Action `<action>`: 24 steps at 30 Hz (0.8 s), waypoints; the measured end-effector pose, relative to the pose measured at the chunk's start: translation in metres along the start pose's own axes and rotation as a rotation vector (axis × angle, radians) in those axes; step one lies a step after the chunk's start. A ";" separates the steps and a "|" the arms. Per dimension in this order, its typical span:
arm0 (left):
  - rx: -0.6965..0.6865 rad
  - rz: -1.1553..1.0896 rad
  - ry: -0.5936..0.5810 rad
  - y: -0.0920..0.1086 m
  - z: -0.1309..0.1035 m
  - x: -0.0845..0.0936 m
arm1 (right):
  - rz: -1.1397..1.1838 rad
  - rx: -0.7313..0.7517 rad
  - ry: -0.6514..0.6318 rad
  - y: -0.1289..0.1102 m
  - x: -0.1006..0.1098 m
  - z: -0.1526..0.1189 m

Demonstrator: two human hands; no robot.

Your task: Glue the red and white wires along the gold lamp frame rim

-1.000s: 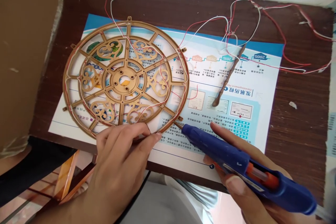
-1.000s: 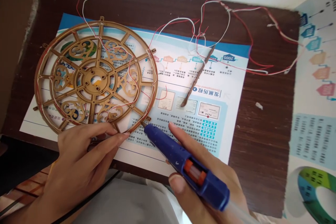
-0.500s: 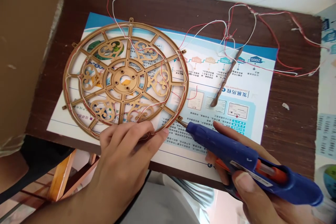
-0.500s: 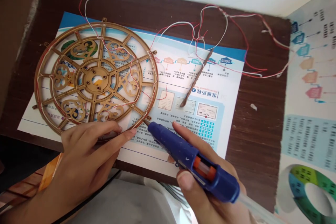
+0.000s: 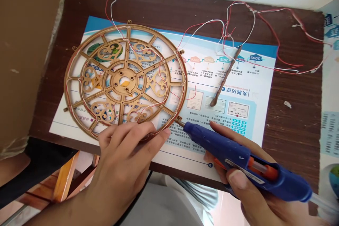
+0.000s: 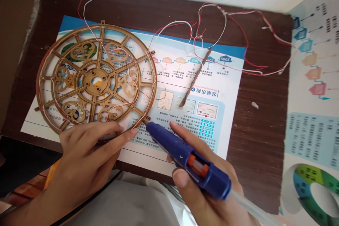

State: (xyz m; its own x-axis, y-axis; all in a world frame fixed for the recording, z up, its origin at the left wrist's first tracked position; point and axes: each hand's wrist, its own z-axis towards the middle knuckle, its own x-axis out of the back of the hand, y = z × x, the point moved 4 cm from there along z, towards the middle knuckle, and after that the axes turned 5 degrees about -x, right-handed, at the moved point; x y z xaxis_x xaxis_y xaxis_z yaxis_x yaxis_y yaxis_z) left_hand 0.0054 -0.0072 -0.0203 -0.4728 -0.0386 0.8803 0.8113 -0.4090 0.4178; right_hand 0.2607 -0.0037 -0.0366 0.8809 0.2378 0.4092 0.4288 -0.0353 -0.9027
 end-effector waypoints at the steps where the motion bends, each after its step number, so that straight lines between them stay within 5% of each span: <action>1: 0.001 0.007 -0.009 0.000 0.000 0.000 | -0.001 -0.003 -0.005 0.000 0.000 0.000; 24: -0.004 0.136 0.016 0.002 0.000 -0.002 | -0.143 -0.037 0.015 -0.010 -0.004 0.001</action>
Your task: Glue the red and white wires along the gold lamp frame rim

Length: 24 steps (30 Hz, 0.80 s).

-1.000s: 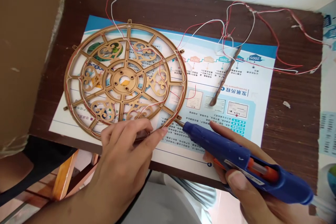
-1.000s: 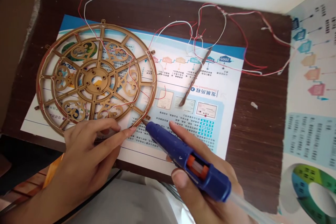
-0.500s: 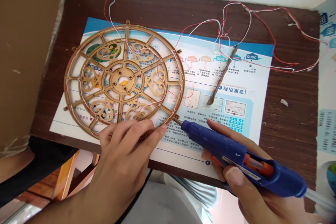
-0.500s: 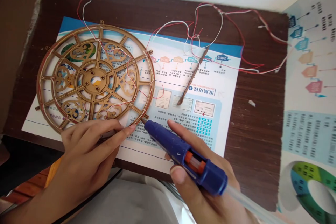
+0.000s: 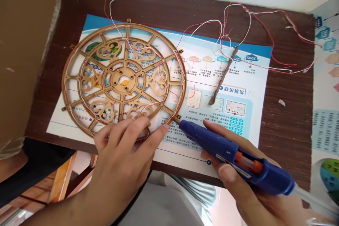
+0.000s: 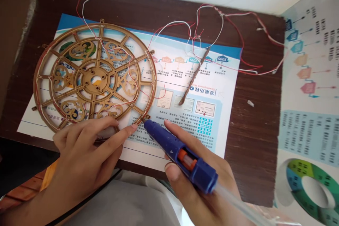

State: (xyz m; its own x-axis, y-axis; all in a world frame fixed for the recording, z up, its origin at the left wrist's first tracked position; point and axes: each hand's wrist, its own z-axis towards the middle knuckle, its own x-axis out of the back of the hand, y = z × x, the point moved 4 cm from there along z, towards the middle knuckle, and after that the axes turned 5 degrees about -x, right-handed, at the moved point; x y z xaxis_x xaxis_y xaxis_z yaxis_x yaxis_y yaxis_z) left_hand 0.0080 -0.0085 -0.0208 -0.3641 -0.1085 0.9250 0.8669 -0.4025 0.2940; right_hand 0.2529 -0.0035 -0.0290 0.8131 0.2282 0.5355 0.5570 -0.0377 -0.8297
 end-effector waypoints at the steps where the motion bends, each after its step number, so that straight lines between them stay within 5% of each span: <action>1: -0.004 0.003 -0.002 0.000 0.000 0.001 | -0.014 -0.001 0.000 -0.001 0.000 0.000; 24: -0.179 0.003 -0.008 -0.004 0.010 0.003 | -0.251 -0.077 0.032 -0.047 0.001 0.003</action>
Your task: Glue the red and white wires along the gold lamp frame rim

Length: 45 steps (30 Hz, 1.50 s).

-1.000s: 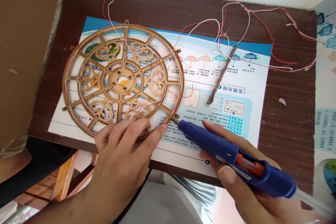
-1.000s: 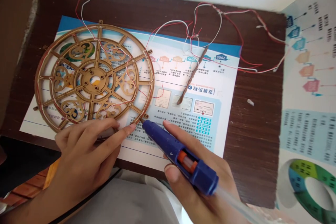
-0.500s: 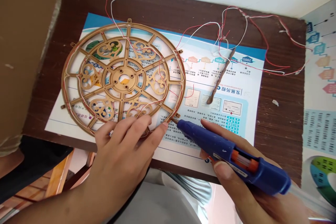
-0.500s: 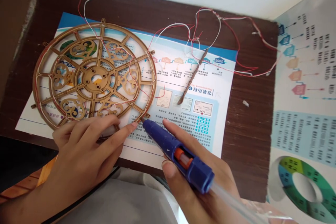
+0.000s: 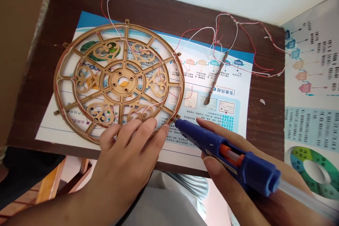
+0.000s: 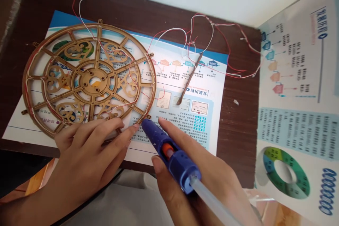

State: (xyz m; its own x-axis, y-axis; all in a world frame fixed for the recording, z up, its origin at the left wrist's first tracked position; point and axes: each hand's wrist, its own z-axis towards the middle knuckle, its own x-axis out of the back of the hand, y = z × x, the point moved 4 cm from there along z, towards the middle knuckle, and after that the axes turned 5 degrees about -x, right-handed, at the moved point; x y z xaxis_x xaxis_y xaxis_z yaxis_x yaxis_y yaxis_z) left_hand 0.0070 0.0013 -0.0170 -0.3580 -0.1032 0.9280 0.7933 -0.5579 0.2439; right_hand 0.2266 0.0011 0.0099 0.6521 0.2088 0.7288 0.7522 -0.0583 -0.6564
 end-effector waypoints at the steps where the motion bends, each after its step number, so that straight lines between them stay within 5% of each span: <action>1: 0.004 -0.009 0.001 -0.001 0.000 0.000 | -0.014 0.009 -0.001 -0.004 0.001 0.002; 13: 0.016 -0.137 0.047 -0.014 -0.015 -0.003 | -0.128 0.083 0.132 -0.035 0.008 0.010; 22: -0.003 -0.095 0.084 -0.016 -0.019 -0.006 | -0.181 0.085 0.054 -0.032 0.005 -0.001; 28: -0.038 -0.038 0.128 -0.015 -0.016 -0.010 | -0.377 0.006 0.143 -0.029 0.000 -0.016; 45: -0.082 -0.037 0.149 -0.015 -0.017 -0.009 | -0.325 -0.068 0.084 -0.021 0.003 -0.015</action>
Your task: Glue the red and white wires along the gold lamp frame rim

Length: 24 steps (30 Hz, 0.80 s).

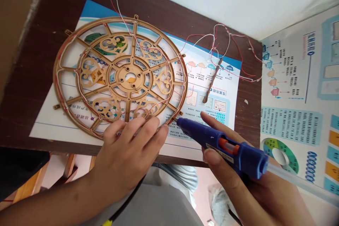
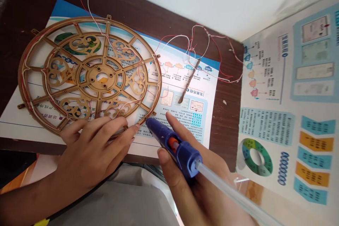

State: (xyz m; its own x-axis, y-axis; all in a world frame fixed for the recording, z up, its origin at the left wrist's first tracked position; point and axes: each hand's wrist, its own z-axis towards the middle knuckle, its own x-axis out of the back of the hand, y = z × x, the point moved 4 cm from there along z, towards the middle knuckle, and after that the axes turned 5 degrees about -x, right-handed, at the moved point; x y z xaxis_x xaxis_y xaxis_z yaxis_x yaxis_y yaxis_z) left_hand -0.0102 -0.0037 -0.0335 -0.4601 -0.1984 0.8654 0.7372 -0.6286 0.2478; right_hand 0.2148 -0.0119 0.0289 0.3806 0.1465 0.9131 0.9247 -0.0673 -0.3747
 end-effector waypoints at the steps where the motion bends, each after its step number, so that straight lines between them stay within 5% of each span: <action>1: 0.001 -0.002 0.001 0.000 0.000 0.000 | 0.001 -0.005 -0.004 -0.001 0.000 -0.001; 24: 0.004 -0.026 0.092 -0.002 -0.002 0.002 | -0.001 -0.026 0.007 -0.008 0.001 -0.004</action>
State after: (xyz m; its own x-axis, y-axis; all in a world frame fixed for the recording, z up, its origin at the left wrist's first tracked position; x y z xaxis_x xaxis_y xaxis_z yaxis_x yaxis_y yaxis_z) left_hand -0.0134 -0.0044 -0.0337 -0.5225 -0.2501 0.8152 0.7263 -0.6313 0.2719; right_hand 0.2078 -0.0154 0.0337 0.3795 0.1393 0.9146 0.9246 -0.0932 -0.3695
